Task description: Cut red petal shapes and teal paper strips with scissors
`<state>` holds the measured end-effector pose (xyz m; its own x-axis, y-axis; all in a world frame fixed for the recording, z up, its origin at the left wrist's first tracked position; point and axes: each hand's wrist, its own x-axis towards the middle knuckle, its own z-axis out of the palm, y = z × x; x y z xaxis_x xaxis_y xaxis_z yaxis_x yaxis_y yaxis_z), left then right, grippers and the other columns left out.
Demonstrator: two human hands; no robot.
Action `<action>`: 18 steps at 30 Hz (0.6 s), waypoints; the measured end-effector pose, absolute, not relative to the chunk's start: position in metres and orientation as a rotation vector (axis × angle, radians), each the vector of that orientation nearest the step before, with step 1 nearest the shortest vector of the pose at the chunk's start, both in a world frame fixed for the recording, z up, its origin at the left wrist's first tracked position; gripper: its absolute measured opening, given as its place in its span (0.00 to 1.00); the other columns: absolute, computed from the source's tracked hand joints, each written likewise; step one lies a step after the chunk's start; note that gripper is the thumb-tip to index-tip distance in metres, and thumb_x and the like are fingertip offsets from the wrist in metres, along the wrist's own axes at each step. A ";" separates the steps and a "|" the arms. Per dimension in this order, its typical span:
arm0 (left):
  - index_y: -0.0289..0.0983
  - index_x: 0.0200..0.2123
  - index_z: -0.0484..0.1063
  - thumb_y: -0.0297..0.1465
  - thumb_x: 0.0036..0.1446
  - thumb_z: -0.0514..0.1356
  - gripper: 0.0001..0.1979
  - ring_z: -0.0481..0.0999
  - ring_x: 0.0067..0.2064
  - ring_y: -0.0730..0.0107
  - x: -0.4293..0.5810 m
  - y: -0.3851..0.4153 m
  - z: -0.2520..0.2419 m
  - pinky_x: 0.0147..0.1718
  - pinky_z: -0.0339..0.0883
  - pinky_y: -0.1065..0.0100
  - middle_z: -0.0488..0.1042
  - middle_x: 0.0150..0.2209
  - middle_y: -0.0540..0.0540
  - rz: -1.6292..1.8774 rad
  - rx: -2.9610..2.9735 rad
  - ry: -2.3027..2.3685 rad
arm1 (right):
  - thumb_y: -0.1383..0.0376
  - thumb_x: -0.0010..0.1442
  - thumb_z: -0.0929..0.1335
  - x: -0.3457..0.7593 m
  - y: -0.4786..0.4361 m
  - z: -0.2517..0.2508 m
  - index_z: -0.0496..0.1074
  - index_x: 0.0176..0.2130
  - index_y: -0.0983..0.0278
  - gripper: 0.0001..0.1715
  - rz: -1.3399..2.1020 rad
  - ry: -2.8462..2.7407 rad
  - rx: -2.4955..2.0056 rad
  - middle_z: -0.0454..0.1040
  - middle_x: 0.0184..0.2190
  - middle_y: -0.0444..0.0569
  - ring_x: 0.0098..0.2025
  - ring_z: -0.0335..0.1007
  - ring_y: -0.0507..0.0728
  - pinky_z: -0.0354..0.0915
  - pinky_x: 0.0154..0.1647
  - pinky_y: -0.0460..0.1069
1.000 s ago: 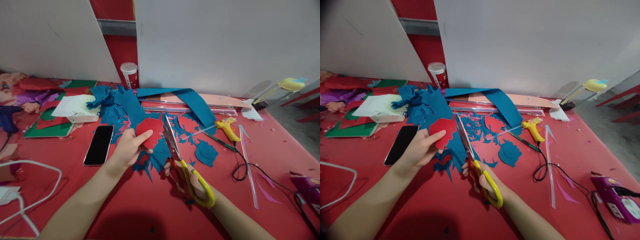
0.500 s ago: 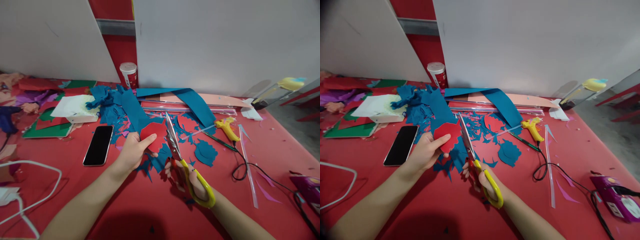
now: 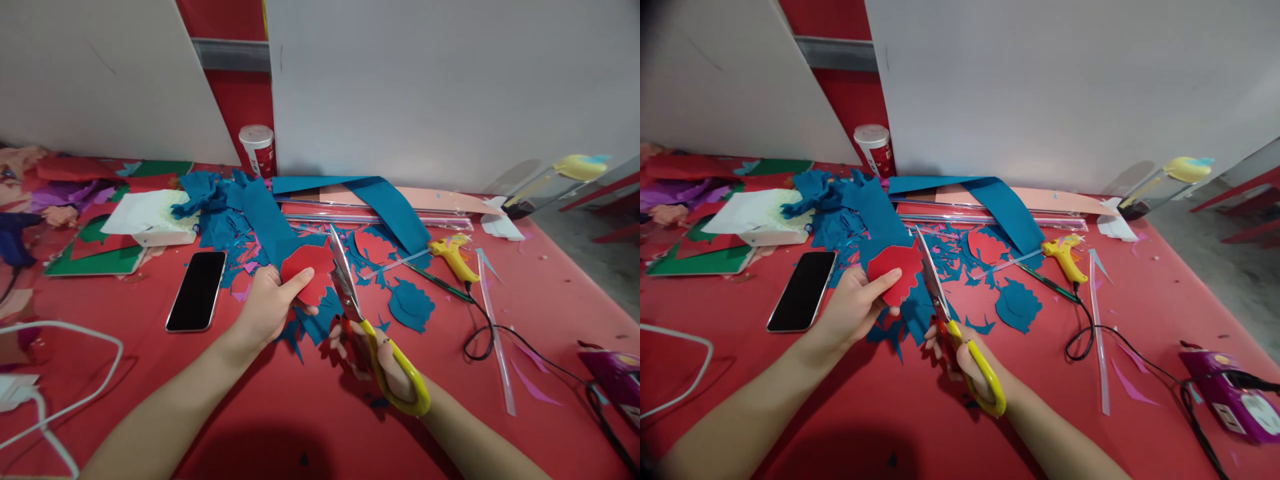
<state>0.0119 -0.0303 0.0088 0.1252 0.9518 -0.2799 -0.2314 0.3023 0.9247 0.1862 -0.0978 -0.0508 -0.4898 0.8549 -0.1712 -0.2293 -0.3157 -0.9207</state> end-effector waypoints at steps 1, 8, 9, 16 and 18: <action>0.33 0.19 0.69 0.33 0.43 0.62 0.09 0.68 0.14 0.76 0.012 -0.030 0.009 0.13 0.64 0.74 0.70 0.15 0.52 1.030 0.855 1.094 | 0.36 0.44 0.58 0.186 -0.098 -0.050 0.67 0.40 0.60 0.38 1.884 -1.160 -0.895 0.60 0.27 0.46 0.23 0.50 0.49 0.47 0.15 0.41; 0.33 0.16 0.68 0.32 0.41 0.62 0.10 0.66 0.12 0.77 0.014 -0.031 0.012 0.12 0.62 0.75 0.68 0.14 0.52 1.031 0.818 1.077 | 0.35 0.43 0.57 0.185 -0.097 -0.046 0.66 0.39 0.62 0.40 1.869 -1.164 -0.954 0.60 0.26 0.47 0.22 0.50 0.49 0.45 0.13 0.40; 0.33 0.16 0.68 0.32 0.41 0.62 0.10 0.66 0.12 0.77 0.015 -0.031 0.012 0.12 0.62 0.75 0.68 0.14 0.52 1.034 0.810 1.067 | 0.35 0.43 0.57 0.185 -0.098 -0.047 0.66 0.40 0.62 0.40 1.866 -1.169 -0.955 0.60 0.26 0.47 0.22 0.50 0.48 0.45 0.13 0.40; 0.32 0.17 0.68 0.32 0.42 0.62 0.10 0.66 0.12 0.78 0.013 -0.032 0.011 0.12 0.62 0.76 0.68 0.14 0.52 1.043 0.816 1.032 | 0.35 0.44 0.57 0.184 -0.098 -0.047 0.66 0.39 0.61 0.39 1.843 -1.153 -0.950 0.59 0.24 0.45 0.20 0.48 0.48 0.45 0.13 0.41; 0.32 0.17 0.68 0.32 0.43 0.62 0.10 0.66 0.13 0.78 0.013 -0.032 0.010 0.12 0.62 0.75 0.69 0.14 0.52 1.039 0.829 1.044 | 0.35 0.44 0.57 0.184 -0.098 -0.047 0.66 0.40 0.61 0.39 1.843 -1.161 -0.937 0.59 0.24 0.45 0.20 0.48 0.48 0.45 0.13 0.41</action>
